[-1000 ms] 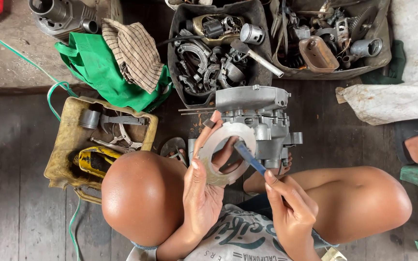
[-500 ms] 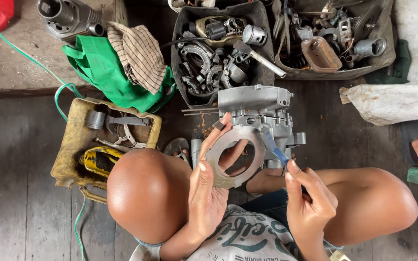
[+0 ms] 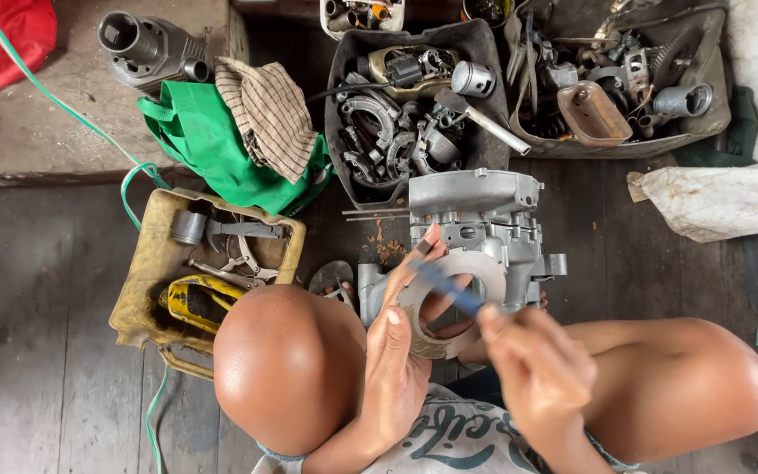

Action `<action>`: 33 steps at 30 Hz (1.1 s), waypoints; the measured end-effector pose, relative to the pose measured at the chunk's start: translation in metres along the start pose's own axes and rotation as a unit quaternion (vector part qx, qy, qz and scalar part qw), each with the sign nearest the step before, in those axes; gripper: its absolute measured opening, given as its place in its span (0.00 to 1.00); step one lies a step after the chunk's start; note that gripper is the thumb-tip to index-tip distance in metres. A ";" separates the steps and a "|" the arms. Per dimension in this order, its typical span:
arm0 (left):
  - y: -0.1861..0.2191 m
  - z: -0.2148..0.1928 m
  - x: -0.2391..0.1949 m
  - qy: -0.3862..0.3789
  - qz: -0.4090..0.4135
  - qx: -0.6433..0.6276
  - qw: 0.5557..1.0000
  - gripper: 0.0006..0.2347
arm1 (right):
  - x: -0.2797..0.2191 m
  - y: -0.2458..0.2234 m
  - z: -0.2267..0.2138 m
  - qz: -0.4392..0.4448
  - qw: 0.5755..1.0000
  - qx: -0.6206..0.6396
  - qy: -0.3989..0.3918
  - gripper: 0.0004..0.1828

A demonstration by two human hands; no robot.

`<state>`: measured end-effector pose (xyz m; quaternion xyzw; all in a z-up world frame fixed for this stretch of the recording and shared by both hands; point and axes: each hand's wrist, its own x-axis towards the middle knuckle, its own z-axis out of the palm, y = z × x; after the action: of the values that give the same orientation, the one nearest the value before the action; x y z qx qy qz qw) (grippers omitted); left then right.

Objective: Cleaning and deburring a circular metal engine component using a small hand tool.

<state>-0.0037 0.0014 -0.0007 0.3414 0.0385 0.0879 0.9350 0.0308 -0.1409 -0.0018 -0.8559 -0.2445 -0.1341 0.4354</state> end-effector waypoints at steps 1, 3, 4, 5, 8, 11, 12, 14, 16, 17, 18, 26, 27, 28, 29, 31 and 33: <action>0.000 0.000 0.002 -0.021 0.030 0.035 0.999 0.26 | 0.005 0.000 -0.001 0.032 0.999 0.004 0.037 0.06; 0.003 0.000 0.003 -0.020 0.009 0.022 1.000 0.27 | 0.003 0.003 -0.005 0.047 0.998 -0.002 0.041 0.06; 0.005 0.001 0.004 -0.021 -0.013 0.010 1.000 0.28 | 0.001 0.005 -0.008 0.062 0.997 -0.008 0.046 0.09; 0.004 0.001 0.005 -0.021 -0.014 0.011 1.000 0.28 | 0.000 0.011 -0.011 0.063 0.997 -0.007 0.046 0.09; 0.001 -0.001 0.006 -0.005 0.049 0.021 0.999 0.27 | -0.010 0.041 -0.033 0.088 0.991 -0.084 0.050 0.06; 0.004 -0.001 0.004 0.002 0.012 -0.047 0.999 0.28 | -0.043 0.105 -0.087 0.076 0.974 -0.190 0.094 0.05; 0.007 0.001 0.005 -0.005 0.016 -0.040 0.999 0.27 | -0.062 0.132 -0.113 0.126 0.964 -0.180 0.150 0.06; 0.008 0.002 0.009 -0.016 0.028 -0.033 0.999 0.27 | -0.087 0.169 -0.110 0.168 0.949 -0.165 0.209 0.12; 0.005 0.000 0.005 -0.031 -0.041 -0.068 0.996 0.27 | -0.109 0.181 -0.058 0.426 0.900 -0.086 -0.020 0.04; 0.004 0.001 0.007 -0.031 -0.036 -0.069 0.996 0.27 | -0.101 0.175 -0.057 0.421 0.903 -0.086 -0.021 0.04; 0.002 0.003 0.008 -0.041 -0.042 -0.086 0.995 0.28 | -0.093 0.169 -0.055 0.388 0.914 -0.104 0.048 0.03; 0.008 0.024 0.003 -0.083 -0.073 -0.073 0.991 0.28 | -0.069 0.118 -0.039 0.253 0.924 -0.155 0.240 0.23; 0.009 0.026 0.004 -0.093 -0.077 -0.071 0.990 0.29 | -0.065 0.115 -0.037 0.251 0.930 -0.153 0.220 0.24; 0.010 0.028 0.004 -0.103 -0.081 -0.069 0.989 0.30 | -0.061 0.111 -0.034 0.248 0.936 -0.150 0.199 0.25; 0.010 0.029 0.003 -0.103 -0.077 -0.068 0.989 0.30 | -0.122 0.201 0.008 0.245 0.941 -0.148 0.179 0.25; 0.011 0.032 0.003 -0.104 -0.083 -0.075 0.988 0.29 | -0.243 0.380 -0.084 0.238 0.950 -0.146 0.140 0.27; 0.010 0.033 0.002 -0.110 -0.084 -0.078 0.987 0.29 | -0.211 0.338 -0.065 0.231 0.957 -0.144 0.100 0.29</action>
<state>0.0009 -0.0114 0.0313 0.2707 -0.0425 -0.0262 0.9614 0.0326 -0.4273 -0.2870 -0.9249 0.0269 -0.1484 0.3490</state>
